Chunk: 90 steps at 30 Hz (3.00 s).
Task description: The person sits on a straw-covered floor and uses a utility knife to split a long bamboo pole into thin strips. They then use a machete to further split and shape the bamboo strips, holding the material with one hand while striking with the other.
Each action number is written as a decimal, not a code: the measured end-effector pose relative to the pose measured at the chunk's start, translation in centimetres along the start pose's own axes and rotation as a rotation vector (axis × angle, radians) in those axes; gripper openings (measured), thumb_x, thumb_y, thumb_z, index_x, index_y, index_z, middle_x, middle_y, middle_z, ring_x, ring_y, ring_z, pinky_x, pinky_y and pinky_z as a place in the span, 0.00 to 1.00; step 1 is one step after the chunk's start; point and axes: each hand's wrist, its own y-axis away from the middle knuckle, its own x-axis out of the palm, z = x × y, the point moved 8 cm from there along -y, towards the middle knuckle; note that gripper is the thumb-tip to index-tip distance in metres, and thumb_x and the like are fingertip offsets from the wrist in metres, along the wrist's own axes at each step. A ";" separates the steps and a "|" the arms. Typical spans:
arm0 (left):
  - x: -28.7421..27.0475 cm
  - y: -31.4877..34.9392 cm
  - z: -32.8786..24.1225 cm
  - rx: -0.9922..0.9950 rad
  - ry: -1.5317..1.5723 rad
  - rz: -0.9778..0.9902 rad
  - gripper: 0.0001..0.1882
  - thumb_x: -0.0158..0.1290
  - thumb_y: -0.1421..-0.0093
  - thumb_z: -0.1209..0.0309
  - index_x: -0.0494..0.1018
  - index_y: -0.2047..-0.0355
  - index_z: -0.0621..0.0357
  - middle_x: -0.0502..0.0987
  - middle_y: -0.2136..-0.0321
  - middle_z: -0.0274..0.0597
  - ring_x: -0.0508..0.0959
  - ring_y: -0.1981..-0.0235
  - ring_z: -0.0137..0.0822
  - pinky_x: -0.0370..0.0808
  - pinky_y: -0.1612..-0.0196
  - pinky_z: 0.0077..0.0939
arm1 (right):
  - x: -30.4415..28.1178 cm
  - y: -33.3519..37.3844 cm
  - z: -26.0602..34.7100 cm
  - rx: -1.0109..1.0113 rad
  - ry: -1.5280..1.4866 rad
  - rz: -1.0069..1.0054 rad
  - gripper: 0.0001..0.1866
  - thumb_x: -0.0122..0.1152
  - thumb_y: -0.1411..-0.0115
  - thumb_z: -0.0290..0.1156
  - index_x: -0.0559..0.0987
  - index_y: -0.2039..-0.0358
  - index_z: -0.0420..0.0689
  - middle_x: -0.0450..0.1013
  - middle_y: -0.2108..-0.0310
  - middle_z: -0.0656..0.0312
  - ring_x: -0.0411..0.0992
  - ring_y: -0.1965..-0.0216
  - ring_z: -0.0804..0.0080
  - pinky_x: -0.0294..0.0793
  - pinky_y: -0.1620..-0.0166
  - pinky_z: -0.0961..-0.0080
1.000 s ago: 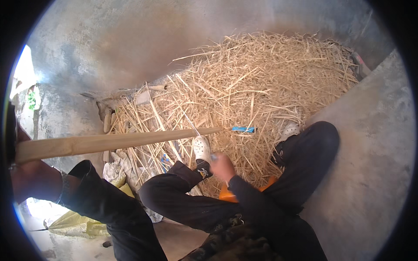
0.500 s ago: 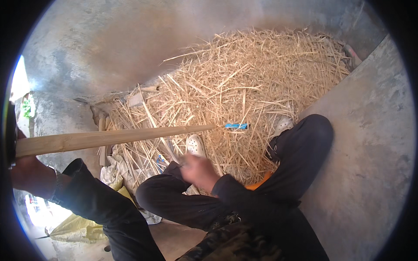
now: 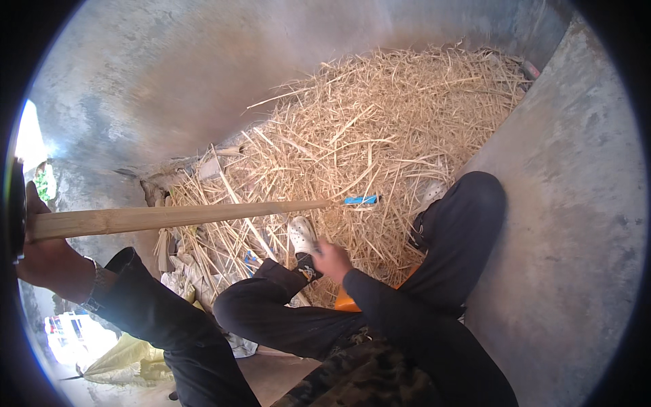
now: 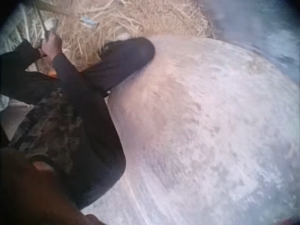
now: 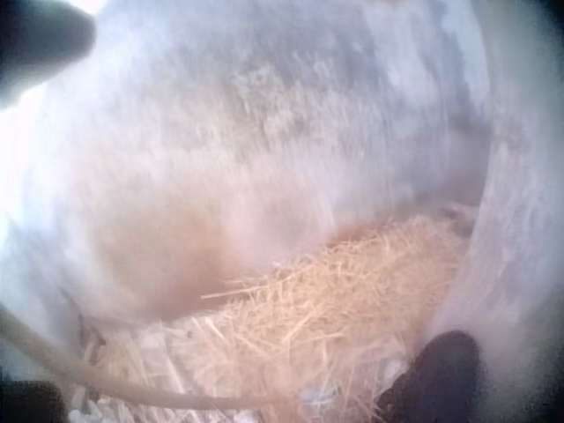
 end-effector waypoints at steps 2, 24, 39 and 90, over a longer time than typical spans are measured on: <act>2.9 2.3 -2.9 0.124 -0.557 -0.176 0.17 0.36 0.31 0.72 0.65 0.61 0.82 0.73 0.69 0.59 0.76 0.73 0.38 0.77 0.50 0.38 | 1.1 0.5 -10.6 0.245 0.140 0.084 0.23 0.58 0.47 0.27 0.72 0.49 0.37 0.76 0.66 0.42 0.77 0.63 0.50 0.76 0.62 0.61; 0.1 2.7 0.3 -0.197 0.565 -0.056 0.16 0.37 0.39 0.69 0.53 0.85 0.50 0.53 0.87 0.34 0.53 0.86 0.26 0.57 0.76 0.23 | -4.5 8.7 30.7 -0.405 -0.459 0.351 0.19 0.53 0.48 0.25 0.60 0.59 0.29 0.70 0.82 0.39 0.73 0.78 0.40 0.70 0.73 0.51; 2.3 4.3 -3.6 -0.161 0.443 -0.181 0.15 0.34 0.38 0.68 0.56 0.83 0.52 0.56 0.87 0.34 0.54 0.87 0.26 0.54 0.79 0.20 | -5.4 12.2 28.4 -0.391 -0.463 0.180 0.17 0.58 0.48 0.24 0.65 0.61 0.34 0.70 0.80 0.42 0.72 0.74 0.40 0.70 0.72 0.55; 10.3 2.2 -4.6 -0.114 0.537 -0.240 0.13 0.58 0.39 0.64 0.69 0.76 0.56 0.64 0.86 0.29 0.60 0.89 0.18 0.56 0.87 0.11 | -9.8 10.0 22.6 -0.307 -0.320 0.013 0.16 0.54 0.47 0.26 0.66 0.59 0.34 0.71 0.77 0.42 0.74 0.77 0.44 0.71 0.72 0.58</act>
